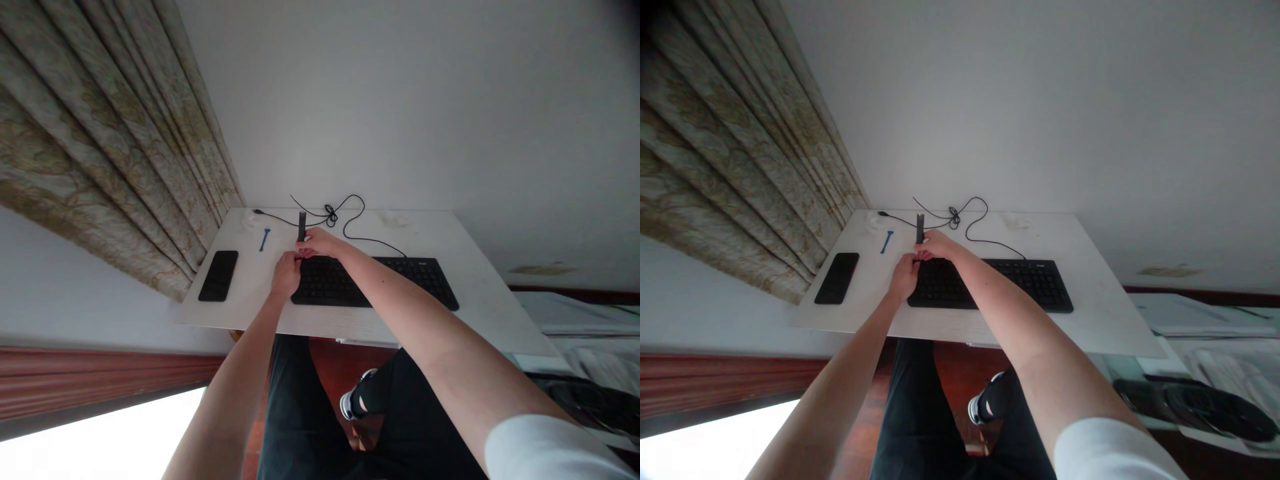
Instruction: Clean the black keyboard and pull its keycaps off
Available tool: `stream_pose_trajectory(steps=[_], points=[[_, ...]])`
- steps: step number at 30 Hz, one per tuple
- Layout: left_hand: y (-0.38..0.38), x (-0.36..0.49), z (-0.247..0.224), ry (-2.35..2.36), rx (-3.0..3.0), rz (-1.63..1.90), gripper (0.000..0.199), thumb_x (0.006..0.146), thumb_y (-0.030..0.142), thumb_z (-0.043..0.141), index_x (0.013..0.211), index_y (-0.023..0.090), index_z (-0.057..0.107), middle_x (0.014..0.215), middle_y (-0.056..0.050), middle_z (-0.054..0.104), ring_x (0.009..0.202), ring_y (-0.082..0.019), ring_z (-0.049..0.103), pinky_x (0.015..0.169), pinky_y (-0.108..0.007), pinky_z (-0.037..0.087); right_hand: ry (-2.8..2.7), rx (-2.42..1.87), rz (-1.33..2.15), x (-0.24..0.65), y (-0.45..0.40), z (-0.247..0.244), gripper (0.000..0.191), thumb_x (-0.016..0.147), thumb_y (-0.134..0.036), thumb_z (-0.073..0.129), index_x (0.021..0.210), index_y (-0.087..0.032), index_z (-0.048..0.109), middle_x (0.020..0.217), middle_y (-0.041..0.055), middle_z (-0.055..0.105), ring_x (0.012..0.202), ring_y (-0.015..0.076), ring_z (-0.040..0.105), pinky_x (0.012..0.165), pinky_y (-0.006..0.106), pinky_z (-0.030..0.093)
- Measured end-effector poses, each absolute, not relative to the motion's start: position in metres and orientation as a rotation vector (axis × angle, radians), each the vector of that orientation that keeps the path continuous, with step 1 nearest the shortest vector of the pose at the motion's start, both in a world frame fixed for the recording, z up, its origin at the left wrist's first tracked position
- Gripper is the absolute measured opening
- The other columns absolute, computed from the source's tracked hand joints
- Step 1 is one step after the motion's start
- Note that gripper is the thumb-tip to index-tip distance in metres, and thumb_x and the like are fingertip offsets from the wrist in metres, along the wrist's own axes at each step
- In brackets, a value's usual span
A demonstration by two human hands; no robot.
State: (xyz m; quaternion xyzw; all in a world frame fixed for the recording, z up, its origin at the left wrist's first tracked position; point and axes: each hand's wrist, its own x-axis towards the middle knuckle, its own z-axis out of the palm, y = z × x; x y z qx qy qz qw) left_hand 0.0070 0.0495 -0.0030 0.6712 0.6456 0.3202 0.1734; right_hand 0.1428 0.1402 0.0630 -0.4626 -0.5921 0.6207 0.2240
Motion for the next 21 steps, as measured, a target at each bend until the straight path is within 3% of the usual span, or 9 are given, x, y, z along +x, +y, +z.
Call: stream_pose_trajectory(steps=[7, 13, 21], points=[[0.050, 0.006, -0.004, 1.816, 1.900, 0.924, 0.022, 0.094, 0.015, 0.047, 0.110, 0.017, 0.061, 0.114, -0.012, 0.065, 0.112, -0.025, 0.062, 0.101, -0.041, 0.047, -1.648, -1.256, 1.660, 0.148, 0.134, 0.060, 0.017, 0.080, -0.018, 0.081, 0.085, -0.014, 0.065, 0.062, 0.0025, 0.069, 0.058, 0.0142, 0.068, 0.061, 0.026, 0.060], [0.050, 0.006, -0.008, 1.779, 1.838, 1.032, 0.021, 0.096, 0.017, 0.044, 0.111, 0.019, 0.060, 0.114, -0.010, 0.064, 0.111, -0.023, 0.062, 0.102, -0.039, 0.047, -1.898, -1.081, 1.347, 0.156, 0.124, 0.064, 0.011, 0.082, -0.022, 0.074, 0.090, -0.016, 0.068, 0.070, 0.0008, 0.071, 0.066, 0.0151, 0.069, 0.068, 0.027, 0.057], [0.047, 0.000, -0.005, 1.859, 1.651, 1.259, 0.020, 0.099, 0.022, 0.042, 0.109, 0.018, 0.059, 0.112, -0.011, 0.065, 0.109, -0.021, 0.061, 0.102, -0.038, 0.048, -1.555, -1.215, 0.941, 0.209, 0.099, 0.062, 0.028, 0.081, -0.039, 0.072, 0.098, -0.017, 0.068, 0.089, 0.0058, 0.075, 0.082, 0.0210, 0.071, 0.081, 0.035, 0.056]])
